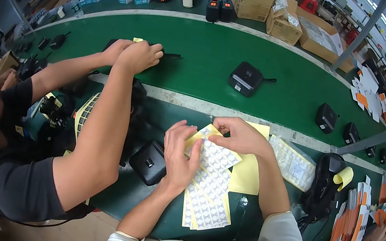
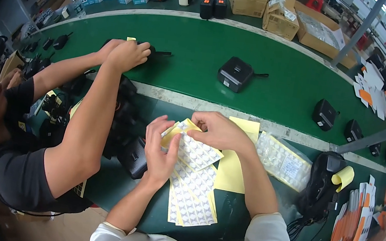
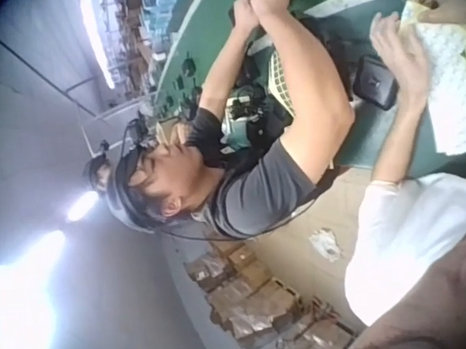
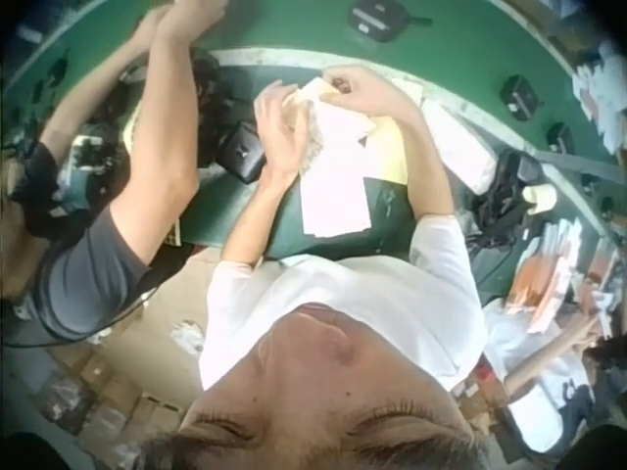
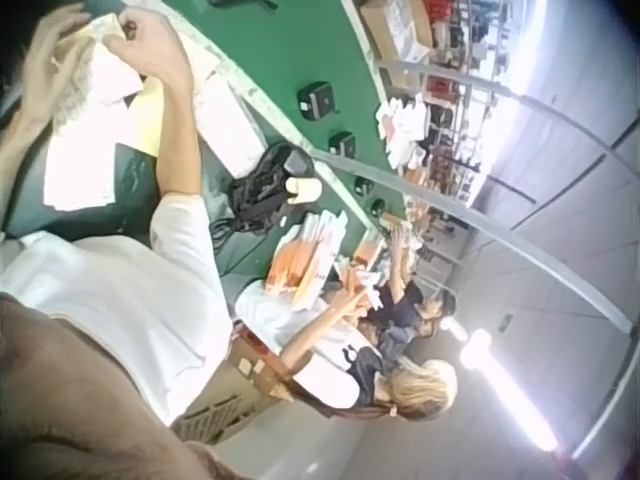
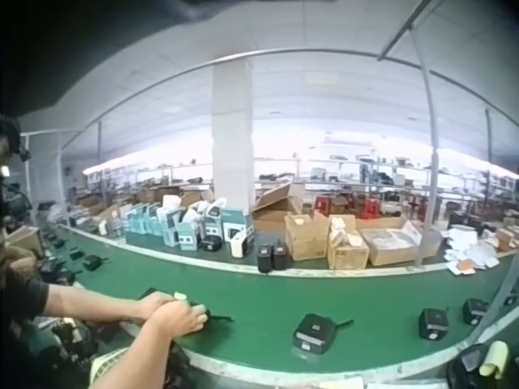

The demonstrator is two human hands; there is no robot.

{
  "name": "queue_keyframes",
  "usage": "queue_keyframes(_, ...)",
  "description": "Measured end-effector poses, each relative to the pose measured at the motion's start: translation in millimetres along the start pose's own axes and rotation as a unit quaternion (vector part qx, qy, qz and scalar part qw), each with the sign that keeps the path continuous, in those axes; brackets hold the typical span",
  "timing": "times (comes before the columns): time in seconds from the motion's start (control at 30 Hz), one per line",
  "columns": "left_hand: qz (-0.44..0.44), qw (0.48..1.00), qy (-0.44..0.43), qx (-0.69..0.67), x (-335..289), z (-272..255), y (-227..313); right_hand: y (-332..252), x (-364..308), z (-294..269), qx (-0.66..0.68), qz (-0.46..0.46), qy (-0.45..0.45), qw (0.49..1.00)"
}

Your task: The person applies adhesive labels to small electronic devices by hand, peeling the labels from a protective film and pressing them onto the devices.

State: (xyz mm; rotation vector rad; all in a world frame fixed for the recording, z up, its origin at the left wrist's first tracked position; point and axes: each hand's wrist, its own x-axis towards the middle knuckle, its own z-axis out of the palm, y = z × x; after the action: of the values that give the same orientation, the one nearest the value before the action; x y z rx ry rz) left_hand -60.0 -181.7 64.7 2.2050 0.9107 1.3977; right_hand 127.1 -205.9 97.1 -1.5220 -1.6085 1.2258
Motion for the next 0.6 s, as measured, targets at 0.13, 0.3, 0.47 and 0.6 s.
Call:
queue_keyframes(0.13,-0.029,0.998,-0.018,-0.047,-8.0,3.6,-6.8,-5.1,0.4,5.3,-0.044,-0.002,0.001,0.999)
queue_keyframes(0.3,0.075,0.997,-0.013,0.033,-0.7,6.9,-8.8,-2.4,2.4,3.4,-0.076,0.038,-0.032,0.996)
queue_keyframes(0.47,0.134,0.986,-0.06,0.077,6.2,12.3,-8.3,-2.6,4.0,-0.6,-0.106,0.116,-0.029,0.987)
queue_keyframes(0.6,0.146,0.985,-0.058,0.076,5.5,17.1,-9.4,-1.6,2.3,-1.2,-0.217,0.161,-0.02,0.963)
